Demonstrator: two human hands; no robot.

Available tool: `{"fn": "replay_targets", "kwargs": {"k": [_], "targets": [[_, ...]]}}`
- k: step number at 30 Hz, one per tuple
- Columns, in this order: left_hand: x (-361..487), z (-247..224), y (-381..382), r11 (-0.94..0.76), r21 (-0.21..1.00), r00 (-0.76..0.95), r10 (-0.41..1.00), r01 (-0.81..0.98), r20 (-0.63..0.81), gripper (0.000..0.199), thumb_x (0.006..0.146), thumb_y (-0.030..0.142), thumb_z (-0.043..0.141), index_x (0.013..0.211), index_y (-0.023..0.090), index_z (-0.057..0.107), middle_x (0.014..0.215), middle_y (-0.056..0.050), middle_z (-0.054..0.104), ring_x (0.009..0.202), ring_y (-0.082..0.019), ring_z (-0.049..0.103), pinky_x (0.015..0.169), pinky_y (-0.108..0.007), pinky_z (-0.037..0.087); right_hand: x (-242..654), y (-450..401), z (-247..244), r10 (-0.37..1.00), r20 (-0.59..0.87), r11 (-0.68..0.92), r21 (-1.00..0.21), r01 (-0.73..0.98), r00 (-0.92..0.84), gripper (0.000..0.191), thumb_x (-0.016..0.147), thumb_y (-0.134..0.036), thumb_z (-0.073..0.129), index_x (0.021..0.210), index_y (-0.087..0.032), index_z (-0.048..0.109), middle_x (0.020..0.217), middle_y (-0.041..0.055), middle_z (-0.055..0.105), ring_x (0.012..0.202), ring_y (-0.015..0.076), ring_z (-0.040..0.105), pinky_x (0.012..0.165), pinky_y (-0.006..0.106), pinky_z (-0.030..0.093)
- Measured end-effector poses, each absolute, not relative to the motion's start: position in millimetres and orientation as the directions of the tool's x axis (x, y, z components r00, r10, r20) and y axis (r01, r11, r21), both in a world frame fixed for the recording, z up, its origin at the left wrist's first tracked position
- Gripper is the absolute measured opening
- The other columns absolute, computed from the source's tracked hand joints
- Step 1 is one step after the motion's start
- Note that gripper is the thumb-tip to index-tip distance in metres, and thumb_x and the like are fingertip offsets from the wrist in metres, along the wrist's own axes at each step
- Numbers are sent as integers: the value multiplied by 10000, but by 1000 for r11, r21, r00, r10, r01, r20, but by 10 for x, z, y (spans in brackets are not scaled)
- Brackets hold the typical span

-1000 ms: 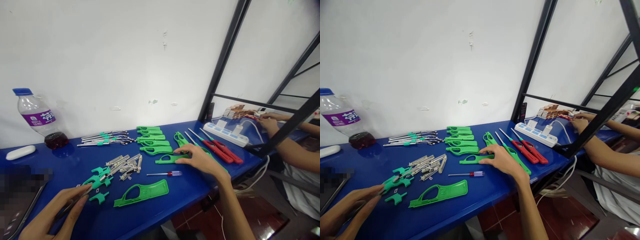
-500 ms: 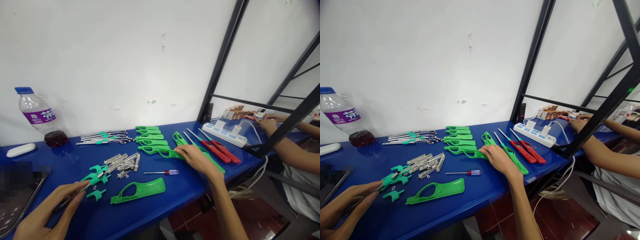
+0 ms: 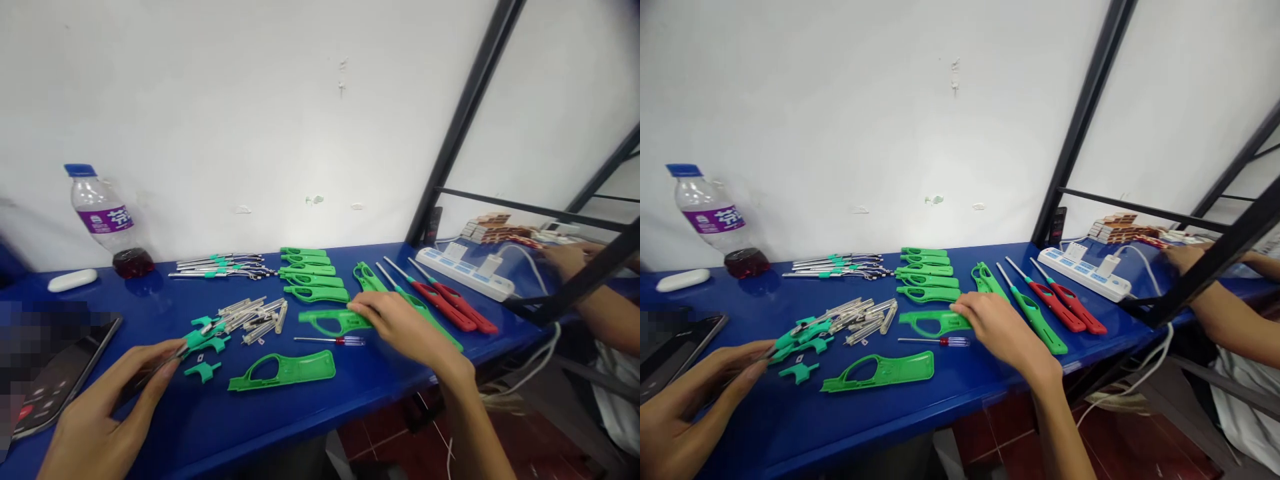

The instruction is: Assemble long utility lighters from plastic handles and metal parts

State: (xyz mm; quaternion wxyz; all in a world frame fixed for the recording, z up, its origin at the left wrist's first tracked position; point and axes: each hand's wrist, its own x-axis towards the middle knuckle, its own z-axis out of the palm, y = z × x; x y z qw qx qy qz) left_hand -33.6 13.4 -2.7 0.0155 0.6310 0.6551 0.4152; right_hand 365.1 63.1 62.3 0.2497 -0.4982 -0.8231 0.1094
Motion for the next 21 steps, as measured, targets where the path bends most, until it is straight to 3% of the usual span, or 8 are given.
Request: {"fn": "replay_targets", "kwargs": {"k": [4, 7, 12, 17, 21], "targets": [[-281, 66, 82, -160, 664, -192, 885, 731, 424, 438, 912, 672, 593, 1126, 309, 714, 1076, 33, 784, 921, -225, 765, 892, -312, 611, 3210, 216, 535, 818, 181, 569, -395, 721, -546, 345, 1133, -313, 428, 876, -238, 645, 857, -5, 710, 760, 192, 668, 712, 307, 406], [-236, 121, 61, -154, 681, -203, 888, 716, 413, 443, 910, 657, 603, 1136, 293, 714, 1057, 10, 782, 887, -227, 761, 831, -307, 594, 2988, 52, 332, 811, 164, 581, -348, 736, -562, 312, 1119, -259, 437, 896, -240, 654, 873, -1, 700, 727, 201, 669, 618, 320, 351], [-206, 140, 51, -194, 679, -192, 872, 708, 450, 388, 935, 602, 600, 1133, 289, 716, 1043, 8, 777, 879, -211, 751, 811, -279, 576, 2879, 181, 138, 851, 299, 517, -338, 786, -431, 276, 1118, -239, 433, 1062, -255, 703, 960, 27, 733, 830, 235, 703, 659, 325, 397], [-215, 144, 52, -217, 642, -151, 871, 735, 468, 377, 970, 585, 570, 1155, 290, 713, 933, 29, 756, 780, -182, 724, 773, -259, 564, 2865, 181, 125, 823, 385, 556, -391, 734, -418, 252, 1123, -279, 430, 1071, -275, 676, 957, 19, 750, 845, 227, 698, 667, 320, 459], [-197, 141, 54, -232, 632, -140, 865, 739, 482, 351, 985, 557, 567, 1129, 279, 723, 1008, 12, 769, 857, -200, 738, 812, -266, 581, 2803, 114, 43, 805, 428, 577, -406, 709, -410, 274, 1124, -287, 415, 1042, -263, 675, 968, 38, 745, 852, 227, 695, 672, 329, 506]]}}
